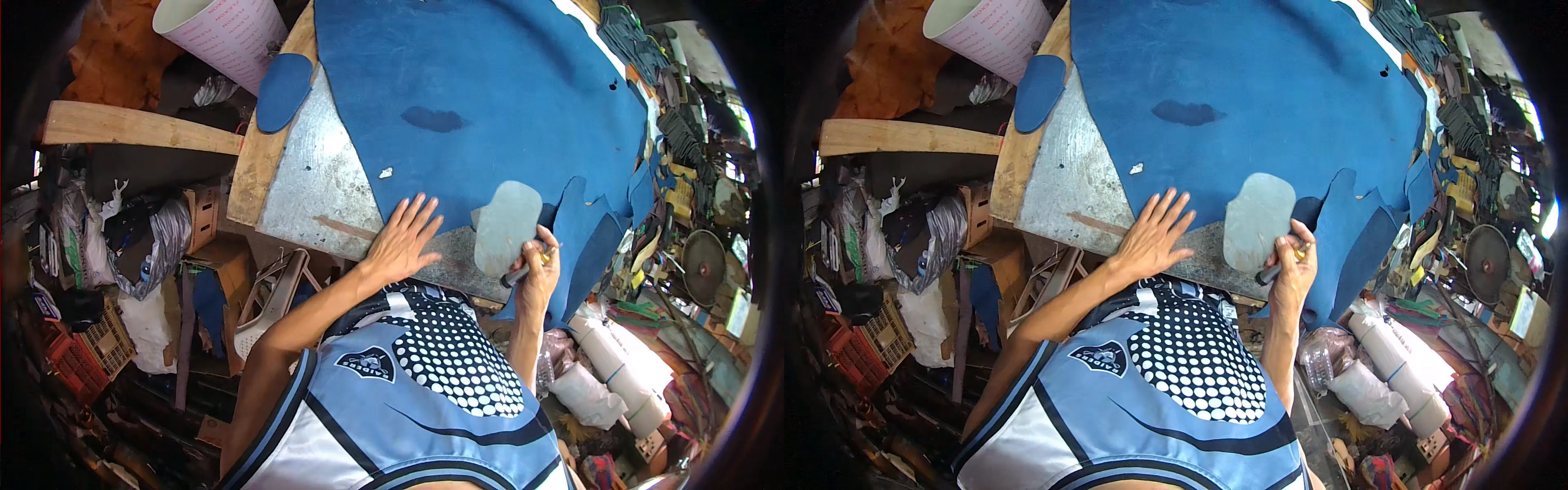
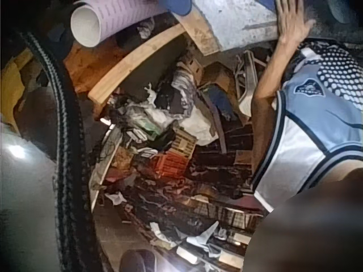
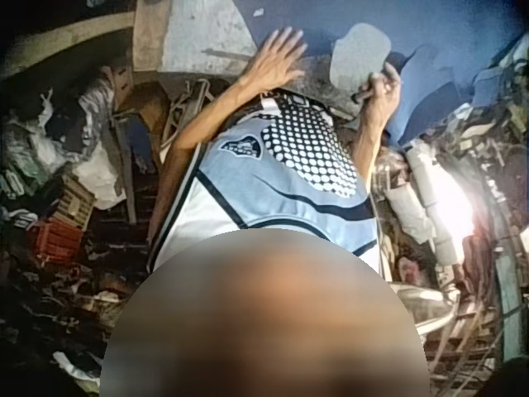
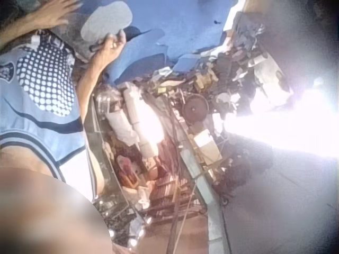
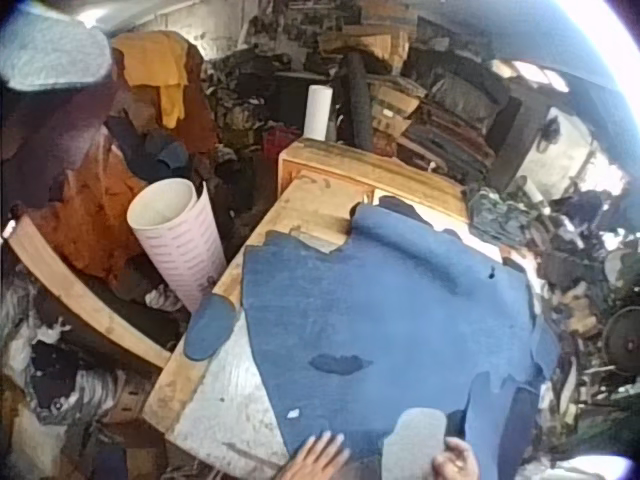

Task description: Marking shoe component patterns onto blue leather using metal templates and a marker.

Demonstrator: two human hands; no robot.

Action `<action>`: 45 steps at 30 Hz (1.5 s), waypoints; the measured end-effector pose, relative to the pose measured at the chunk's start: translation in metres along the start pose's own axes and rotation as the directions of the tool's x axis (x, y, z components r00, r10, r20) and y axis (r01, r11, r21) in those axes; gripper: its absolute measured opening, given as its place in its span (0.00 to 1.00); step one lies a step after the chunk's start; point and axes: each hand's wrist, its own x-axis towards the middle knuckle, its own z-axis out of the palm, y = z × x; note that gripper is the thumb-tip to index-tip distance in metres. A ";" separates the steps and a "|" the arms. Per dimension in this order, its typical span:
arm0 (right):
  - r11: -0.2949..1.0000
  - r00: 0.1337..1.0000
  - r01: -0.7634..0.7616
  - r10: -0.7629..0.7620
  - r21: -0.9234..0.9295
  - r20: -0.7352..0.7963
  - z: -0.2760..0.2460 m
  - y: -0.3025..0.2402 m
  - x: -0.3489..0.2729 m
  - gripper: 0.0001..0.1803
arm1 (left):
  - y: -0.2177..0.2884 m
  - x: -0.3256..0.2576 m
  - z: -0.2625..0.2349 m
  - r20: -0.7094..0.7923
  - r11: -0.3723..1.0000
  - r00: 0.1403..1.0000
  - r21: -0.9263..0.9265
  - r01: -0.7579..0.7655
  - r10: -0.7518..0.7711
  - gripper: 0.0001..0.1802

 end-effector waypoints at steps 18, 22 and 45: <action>0.957 0.901 -0.263 0.288 -0.121 0.323 0.083 0.050 0.017 0.18 | -0.016 -0.049 -0.027 -0.228 0.947 0.919 -0.070 0.315 -0.322 0.35; 0.945 0.892 -0.312 0.326 -0.093 0.315 0.079 0.051 0.013 0.19 | -0.010 -0.051 -0.027 -0.202 0.957 0.938 -0.130 0.261 -0.283 0.35; 0.965 0.970 -0.233 0.223 0.123 0.091 0.008 0.054 0.008 0.17 | -0.044 -0.029 -0.030 -0.321 0.947 0.896 -0.004 0.321 -0.306 0.27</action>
